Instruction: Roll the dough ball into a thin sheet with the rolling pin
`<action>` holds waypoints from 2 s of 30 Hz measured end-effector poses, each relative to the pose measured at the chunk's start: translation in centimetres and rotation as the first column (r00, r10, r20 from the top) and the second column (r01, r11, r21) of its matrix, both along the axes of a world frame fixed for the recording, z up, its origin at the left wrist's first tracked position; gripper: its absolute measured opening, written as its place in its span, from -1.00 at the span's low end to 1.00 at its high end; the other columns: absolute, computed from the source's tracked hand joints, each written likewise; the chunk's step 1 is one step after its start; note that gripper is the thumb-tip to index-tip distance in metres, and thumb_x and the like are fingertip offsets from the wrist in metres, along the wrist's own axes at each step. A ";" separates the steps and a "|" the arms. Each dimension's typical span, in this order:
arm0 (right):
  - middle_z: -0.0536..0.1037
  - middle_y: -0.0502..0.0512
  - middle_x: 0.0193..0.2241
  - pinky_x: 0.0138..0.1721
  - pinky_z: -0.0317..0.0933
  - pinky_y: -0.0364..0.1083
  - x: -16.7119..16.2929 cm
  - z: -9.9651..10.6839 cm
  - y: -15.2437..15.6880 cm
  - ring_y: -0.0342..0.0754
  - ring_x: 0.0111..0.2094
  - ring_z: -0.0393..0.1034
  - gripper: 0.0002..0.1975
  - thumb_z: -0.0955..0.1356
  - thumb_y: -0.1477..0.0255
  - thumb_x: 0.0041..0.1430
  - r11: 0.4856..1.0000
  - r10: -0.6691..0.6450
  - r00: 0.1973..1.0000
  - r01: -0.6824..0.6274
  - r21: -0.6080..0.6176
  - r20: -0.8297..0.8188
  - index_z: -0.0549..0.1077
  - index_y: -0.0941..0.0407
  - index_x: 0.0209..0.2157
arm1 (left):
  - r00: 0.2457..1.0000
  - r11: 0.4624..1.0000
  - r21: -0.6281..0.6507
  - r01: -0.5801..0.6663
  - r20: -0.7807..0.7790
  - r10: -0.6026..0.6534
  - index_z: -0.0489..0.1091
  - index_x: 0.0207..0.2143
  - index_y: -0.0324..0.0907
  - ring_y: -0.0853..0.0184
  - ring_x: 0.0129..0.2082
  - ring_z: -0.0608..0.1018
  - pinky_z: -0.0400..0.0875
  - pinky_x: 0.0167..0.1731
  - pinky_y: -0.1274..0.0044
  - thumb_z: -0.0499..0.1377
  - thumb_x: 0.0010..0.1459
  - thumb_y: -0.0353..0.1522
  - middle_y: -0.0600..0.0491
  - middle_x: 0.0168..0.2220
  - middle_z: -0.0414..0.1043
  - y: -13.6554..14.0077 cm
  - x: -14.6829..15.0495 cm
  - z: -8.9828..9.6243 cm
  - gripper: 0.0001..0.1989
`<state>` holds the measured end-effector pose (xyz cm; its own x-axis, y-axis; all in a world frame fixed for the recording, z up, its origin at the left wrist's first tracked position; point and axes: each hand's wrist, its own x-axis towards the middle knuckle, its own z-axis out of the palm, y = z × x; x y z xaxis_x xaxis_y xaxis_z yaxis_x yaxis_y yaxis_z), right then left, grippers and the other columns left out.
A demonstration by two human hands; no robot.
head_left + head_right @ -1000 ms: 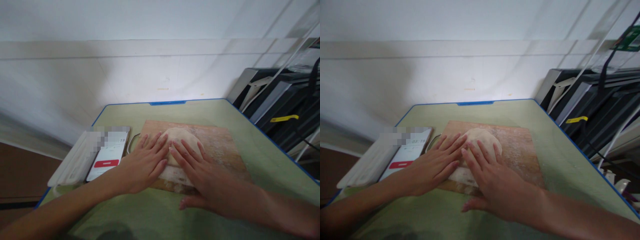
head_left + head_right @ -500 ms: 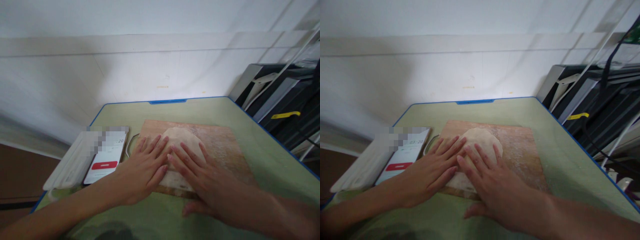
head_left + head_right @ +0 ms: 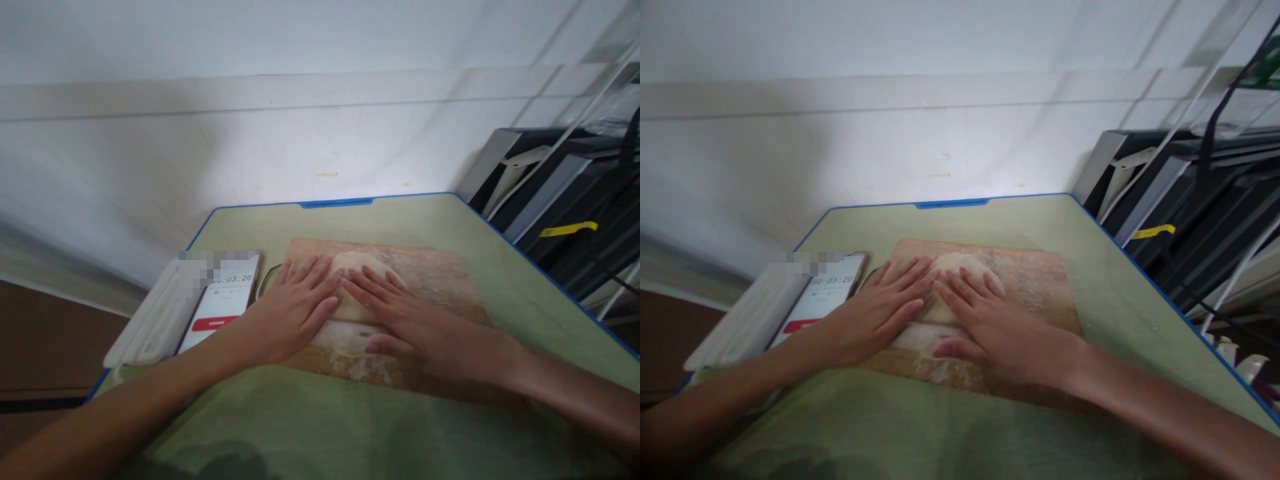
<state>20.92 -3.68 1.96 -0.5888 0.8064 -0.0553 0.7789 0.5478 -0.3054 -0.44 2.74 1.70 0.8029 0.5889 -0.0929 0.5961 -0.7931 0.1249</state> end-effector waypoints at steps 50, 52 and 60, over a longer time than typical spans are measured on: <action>-0.06 0.28 0.28 0.24 -0.26 0.15 0.4 -0.3 1.5 0.03 0.29 -0.38 -0.31 -0.04 0.07 0.28 0.992 -0.029 0.998 0.022 0.126 0.056 -0.02 0.25 0.25 | 1.000 0.997 0.075 -0.010 -0.018 0.012 -0.16 0.29 -0.11 0.14 0.30 -0.08 -0.10 0.20 0.15 -0.25 0.29 -0.08 -0.03 0.31 -0.15 -2.4 -1.9 0.0 -0.42; -0.08 0.28 0.28 0.24 -0.25 0.17 0.2 -0.4 0.8 0.06 0.29 -0.37 -0.31 0.00 0.05 0.26 0.988 -0.035 0.997 0.025 0.153 0.064 -0.01 0.22 0.25 | 1.000 0.998 0.055 0.019 -0.021 -0.018 -0.26 0.30 -0.11 0.15 0.30 -0.12 -0.10 0.20 0.18 -0.26 0.29 -0.06 -0.03 0.32 -0.22 -2.9 -2.1 0.0 -0.39; 0.03 0.33 0.26 0.20 -0.12 0.21 0.2 -1.1 -1.6 0.16 0.28 -0.27 -0.28 0.11 0.03 0.22 0.975 0.021 0.997 -0.036 0.219 0.068 0.00 0.21 0.25 | 0.995 0.995 0.054 0.089 -0.041 -0.087 -0.22 0.29 -0.21 0.11 0.29 -0.08 -0.07 0.20 0.19 -0.20 0.26 -0.02 -0.10 0.31 -0.18 -5.1 -2.3 1.1 -0.31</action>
